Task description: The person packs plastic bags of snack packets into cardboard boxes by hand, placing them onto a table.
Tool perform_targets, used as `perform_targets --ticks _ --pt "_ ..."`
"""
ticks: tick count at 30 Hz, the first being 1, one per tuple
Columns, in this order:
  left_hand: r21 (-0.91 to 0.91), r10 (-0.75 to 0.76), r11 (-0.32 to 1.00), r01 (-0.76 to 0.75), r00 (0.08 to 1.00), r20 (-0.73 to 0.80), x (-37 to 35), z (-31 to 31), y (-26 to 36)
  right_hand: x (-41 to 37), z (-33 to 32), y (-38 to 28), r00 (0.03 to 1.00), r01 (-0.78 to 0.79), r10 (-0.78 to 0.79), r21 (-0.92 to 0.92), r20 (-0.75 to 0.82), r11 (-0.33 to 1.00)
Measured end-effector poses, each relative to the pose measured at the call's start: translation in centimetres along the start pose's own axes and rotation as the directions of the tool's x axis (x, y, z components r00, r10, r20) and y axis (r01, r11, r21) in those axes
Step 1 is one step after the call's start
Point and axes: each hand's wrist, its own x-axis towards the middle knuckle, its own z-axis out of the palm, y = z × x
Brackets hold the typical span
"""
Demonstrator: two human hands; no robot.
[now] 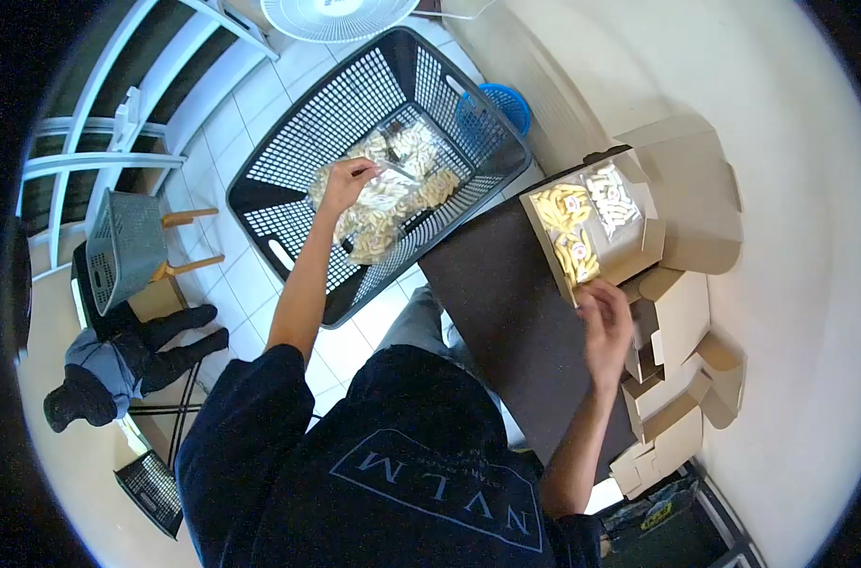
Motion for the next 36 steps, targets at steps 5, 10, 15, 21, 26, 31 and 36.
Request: perform_targets --ticks 5,10,15,21,26,31,36 --pt "-0.167 0.115 0.978 -0.121 0.992 -0.044 -2.8 1.4 14.6 0.1 5.7 -3.5 0.990 0.090 -0.106 0.158 0.096 0.983" --pt "-0.463 0.140 0.878 -0.124 0.990 0.000 -8.6 6.0 24.8 -1.5 8.0 -5.5 0.957 0.228 -0.276 0.352 0.090 0.908" --pt "-0.302 0.257 0.928 -0.219 0.962 0.094 -14.9 9.4 29.7 -4.7 2.8 -5.1 0.985 0.149 -0.158 0.121 0.072 0.981" --pt "-0.329 0.305 0.916 -0.231 0.932 0.194 -21.0 13.3 30.6 -9.4 -1.5 -3.2 0.955 0.143 -0.171 0.133 0.242 0.981" --pt "-0.342 0.205 0.933 -0.113 0.947 0.246 -24.3 15.4 29.9 -12.0 -2.8 0.8 0.938 0.125 -0.176 0.182 0.298 0.975" --pt "-0.320 0.165 0.942 -0.098 0.968 0.190 -24.7 16.4 30.2 -14.6 -4.8 2.1 0.958 0.056 -0.098 0.161 0.270 0.985" --pt "-0.335 0.148 0.927 -0.169 0.985 -0.087 -22.7 16.2 27.6 -16.4 -6.8 3.2 0.956 0.055 -0.129 0.271 0.263 0.961"
